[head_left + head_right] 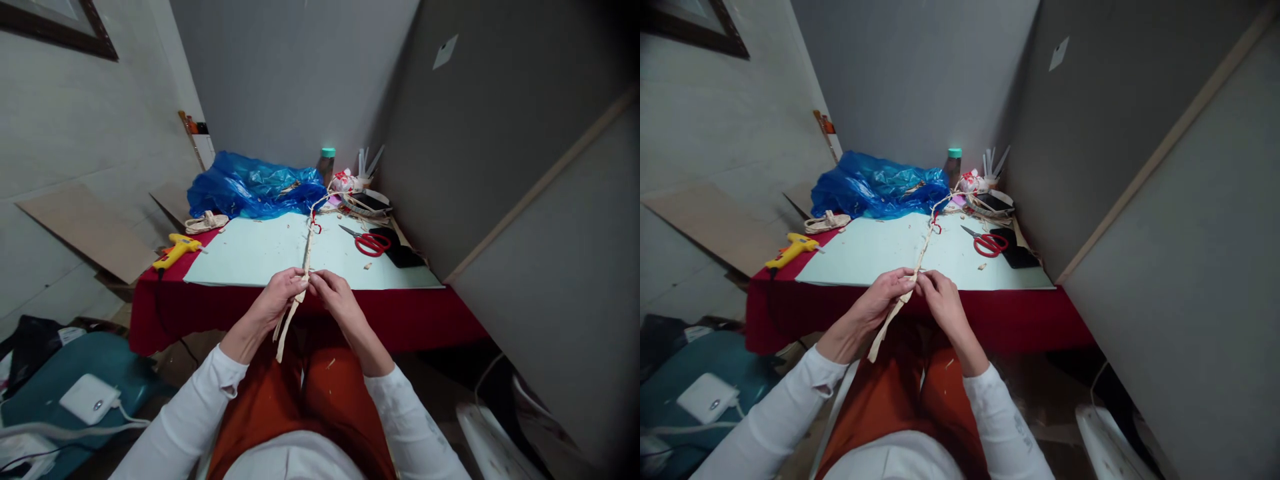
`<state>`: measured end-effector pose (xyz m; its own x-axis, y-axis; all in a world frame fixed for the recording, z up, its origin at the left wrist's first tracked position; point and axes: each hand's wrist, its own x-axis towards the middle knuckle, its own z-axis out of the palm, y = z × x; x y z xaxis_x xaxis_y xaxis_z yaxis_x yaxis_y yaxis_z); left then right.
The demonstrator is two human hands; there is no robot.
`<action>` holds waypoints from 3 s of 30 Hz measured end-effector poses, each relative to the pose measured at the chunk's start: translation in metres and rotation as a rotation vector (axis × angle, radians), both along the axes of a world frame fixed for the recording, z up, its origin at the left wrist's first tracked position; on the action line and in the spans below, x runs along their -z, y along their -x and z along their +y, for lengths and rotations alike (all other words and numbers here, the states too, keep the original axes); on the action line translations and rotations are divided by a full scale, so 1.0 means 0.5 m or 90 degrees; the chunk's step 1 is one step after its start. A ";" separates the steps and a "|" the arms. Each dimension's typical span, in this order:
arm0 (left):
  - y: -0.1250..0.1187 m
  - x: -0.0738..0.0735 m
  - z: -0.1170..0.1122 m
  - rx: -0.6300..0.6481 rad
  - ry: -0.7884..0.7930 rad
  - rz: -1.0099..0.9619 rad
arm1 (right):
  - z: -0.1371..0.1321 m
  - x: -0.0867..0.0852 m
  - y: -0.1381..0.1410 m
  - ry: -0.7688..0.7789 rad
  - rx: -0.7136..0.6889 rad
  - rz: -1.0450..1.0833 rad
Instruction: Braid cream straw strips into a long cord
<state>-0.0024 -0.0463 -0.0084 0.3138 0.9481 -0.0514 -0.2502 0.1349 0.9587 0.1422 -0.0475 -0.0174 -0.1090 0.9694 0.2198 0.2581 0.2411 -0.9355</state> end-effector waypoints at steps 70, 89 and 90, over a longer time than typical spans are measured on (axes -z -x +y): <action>-0.055 0.045 -0.018 -0.073 0.017 0.101 | -0.103 0.017 0.027 -0.208 0.221 -0.633; -0.010 0.032 -0.014 -0.013 -0.054 0.156 | -0.014 0.002 -0.020 -0.039 -0.050 -0.117; -0.009 0.029 -0.017 -0.011 -0.075 0.197 | -0.011 0.010 -0.019 -0.036 -0.036 -0.099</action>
